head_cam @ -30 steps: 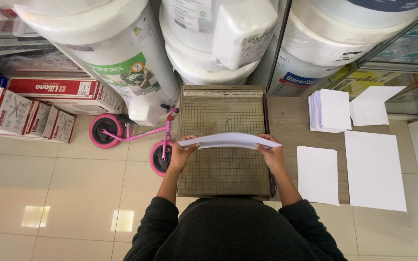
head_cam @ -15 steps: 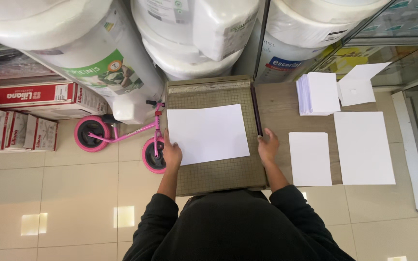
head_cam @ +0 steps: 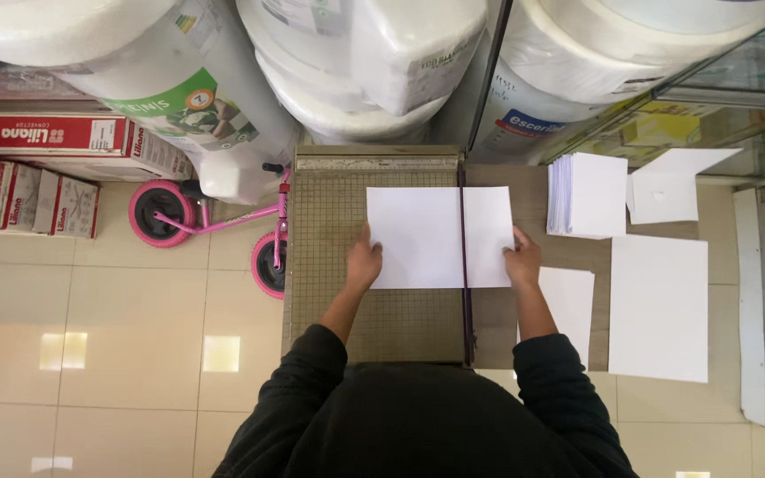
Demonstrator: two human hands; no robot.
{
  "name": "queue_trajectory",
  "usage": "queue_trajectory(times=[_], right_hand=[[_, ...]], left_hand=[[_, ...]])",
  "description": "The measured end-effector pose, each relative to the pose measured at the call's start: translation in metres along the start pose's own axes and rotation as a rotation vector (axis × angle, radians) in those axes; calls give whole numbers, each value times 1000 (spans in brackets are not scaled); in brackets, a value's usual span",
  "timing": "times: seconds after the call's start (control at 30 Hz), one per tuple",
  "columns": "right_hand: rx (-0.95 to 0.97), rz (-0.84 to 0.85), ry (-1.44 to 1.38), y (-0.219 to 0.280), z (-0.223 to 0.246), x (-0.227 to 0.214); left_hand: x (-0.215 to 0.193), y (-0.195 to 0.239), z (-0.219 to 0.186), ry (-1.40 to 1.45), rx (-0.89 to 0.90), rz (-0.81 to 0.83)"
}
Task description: The person repeatedly folds white sheets of paper in half and uses a paper cutter to trim them to size. The cut pieces are stacked on the table. The process is repeated for multiple sheets throughout the clip.
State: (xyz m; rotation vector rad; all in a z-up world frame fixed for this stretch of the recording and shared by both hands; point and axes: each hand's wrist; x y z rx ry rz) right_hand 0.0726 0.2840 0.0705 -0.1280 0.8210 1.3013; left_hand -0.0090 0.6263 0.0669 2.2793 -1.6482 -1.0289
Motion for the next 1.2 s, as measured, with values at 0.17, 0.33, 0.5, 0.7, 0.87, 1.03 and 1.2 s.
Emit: queue_trajectory(times=[0.17, 0.33, 0.5, 0.7, 0.87, 1.03, 1.2], right_hand=[[30, -86, -61, -27, -6, -16], [58, -110, -84, -46, -11, -32], [48, -65, -182, -75, -42, -34], [37, -42, -242, -74, -33, -43], [-8, -4, -284, -89, -46, -34], [-17, -7, -273, -89, -44, -37], [-17, 1, -270, -86, -41, -37]], left_hand=[[20, -30, -15, -286, 206, -6], [-5, -21, -61, -458, 340, 11], [-20, -32, -68, -695, 495, 183], [-22, -34, -69, -934, 643, 266], [-19, -37, -61, -955, 673, 232], [-16, -41, -56, -910, 674, 228], [-16, -42, -55, -931, 672, 222]])
Point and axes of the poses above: each hand's wrist, its own y-axis away from the middle knuckle, its own x-axis out of the palm, z = x × y, and after that the axes turned 4 degrees about -z, right-handed
